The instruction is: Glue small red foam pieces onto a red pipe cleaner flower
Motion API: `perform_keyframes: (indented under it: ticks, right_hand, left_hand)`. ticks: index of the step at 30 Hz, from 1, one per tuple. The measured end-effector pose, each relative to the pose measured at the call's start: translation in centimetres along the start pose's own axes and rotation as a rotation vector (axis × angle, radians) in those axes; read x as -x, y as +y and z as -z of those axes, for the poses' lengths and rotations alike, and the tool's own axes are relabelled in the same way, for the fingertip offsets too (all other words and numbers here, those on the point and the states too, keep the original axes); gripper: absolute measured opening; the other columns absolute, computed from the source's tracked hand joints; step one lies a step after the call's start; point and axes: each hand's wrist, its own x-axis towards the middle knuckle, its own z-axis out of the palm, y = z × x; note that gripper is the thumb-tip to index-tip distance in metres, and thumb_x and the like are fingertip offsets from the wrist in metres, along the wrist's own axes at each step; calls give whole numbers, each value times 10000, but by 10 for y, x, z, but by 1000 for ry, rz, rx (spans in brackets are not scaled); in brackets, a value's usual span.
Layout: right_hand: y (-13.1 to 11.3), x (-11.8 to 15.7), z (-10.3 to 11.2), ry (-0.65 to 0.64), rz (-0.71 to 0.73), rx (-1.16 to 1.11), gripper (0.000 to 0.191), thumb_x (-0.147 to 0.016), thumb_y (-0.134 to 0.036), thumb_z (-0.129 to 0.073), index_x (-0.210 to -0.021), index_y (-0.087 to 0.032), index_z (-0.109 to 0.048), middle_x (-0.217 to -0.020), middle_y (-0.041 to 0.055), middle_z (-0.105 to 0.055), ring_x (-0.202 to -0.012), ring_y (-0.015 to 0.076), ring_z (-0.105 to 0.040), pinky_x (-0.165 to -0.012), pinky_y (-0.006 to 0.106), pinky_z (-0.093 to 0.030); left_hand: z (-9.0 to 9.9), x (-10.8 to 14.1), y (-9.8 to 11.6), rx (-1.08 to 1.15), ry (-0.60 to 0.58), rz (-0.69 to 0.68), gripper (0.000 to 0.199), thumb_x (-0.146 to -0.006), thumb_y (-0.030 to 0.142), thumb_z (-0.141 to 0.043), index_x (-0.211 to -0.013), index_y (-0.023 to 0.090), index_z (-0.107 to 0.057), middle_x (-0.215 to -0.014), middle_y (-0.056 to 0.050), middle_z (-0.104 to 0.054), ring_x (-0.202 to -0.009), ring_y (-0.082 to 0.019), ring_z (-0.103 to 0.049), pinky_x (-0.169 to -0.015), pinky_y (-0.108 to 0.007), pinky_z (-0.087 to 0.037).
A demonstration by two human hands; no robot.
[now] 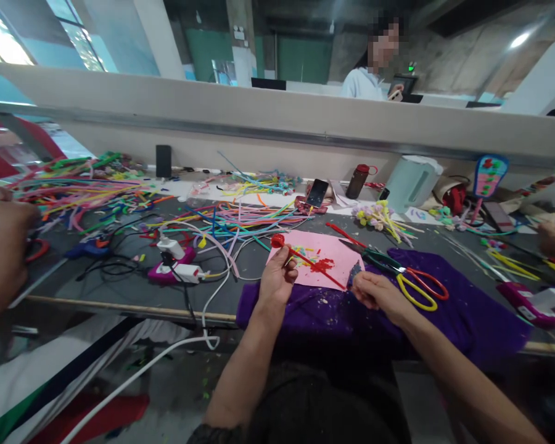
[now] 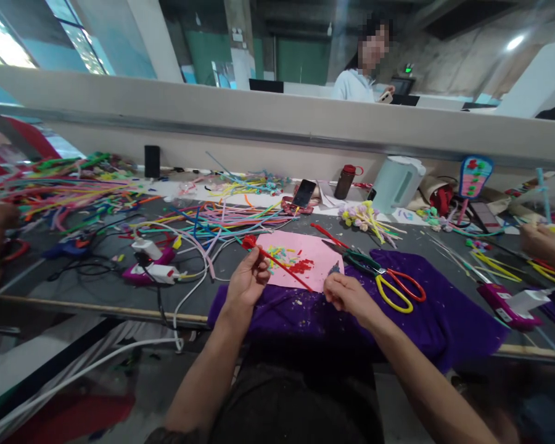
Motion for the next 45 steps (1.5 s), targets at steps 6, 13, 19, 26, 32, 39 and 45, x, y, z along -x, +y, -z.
perform_keyframes:
  ticks: [6,13,19,26,32,39,45]
  right_hand:
    - [-19,-7,0,102,134,77,252,-784,-392,-502,-810,-154,-580,-676,1,-569,-490,71,-431,-448,195,-289]
    - [-41,-25,-38,1,345,99,157,-745,-285,-557,-702,-137,-588,-600,-32,-497,-551,77,-421,-526,198,-333]
    - [-39,-23,-23,5,415,272,169,-778,-264,-524,-717,-131,-608,-635,-18,-544,-575,83,-458,-537,191,-346]
    - [-43,-37,64,322,471,879,193,-796,-305,-518,-798,-155,-639,-747,31,-624,-654,122,-530,-600,213,-362]
    - [-35,-91,120,434,83,1384,296,-857,-306,-392,-958,-171,-636,-951,81,-650,-878,201,-560,-705,242,-364]
    - [-10,-148,122,382,-68,1440,331,-876,-292,-345,-1000,-150,-617,-1005,124,-637,-953,231,-557,-751,268,-386]
    - [4,-178,128,344,-108,1465,337,-881,-297,-333,-1020,-145,-599,-1015,136,-625,-954,243,-559,-785,308,-392]
  left_hand:
    - [-15,10,-21,-150,-88,60,240,-589,245,-735,-756,136,-602,-571,37,-521,-450,-21,-439,-352,-112,-269]
    - [-19,24,-47,-356,-141,52,234,-592,270,-730,-711,142,-574,-528,66,-470,-426,-17,-390,-376,-135,-265]
    - [-15,25,-45,-485,-231,94,247,-618,280,-710,-801,146,-612,-578,42,-519,-451,-32,-418,-386,-148,-267]
    - [-25,12,-10,-597,-317,57,275,-654,266,-674,-894,137,-633,-774,-38,-616,-448,-21,-409,-373,-150,-249]
    - [-48,-31,16,-686,-296,-285,212,-651,289,-658,-816,156,-651,-718,-14,-606,-466,-43,-445,-387,-162,-283]
    - [-29,-70,-3,-895,-169,-445,241,-701,340,-602,-817,138,-661,-628,0,-562,-461,-51,-424,-399,-158,-306]
    - [-20,-69,-5,-966,-238,-358,362,-768,400,-519,-1013,155,-626,-662,-19,-601,-454,-58,-467,-380,-151,-332]
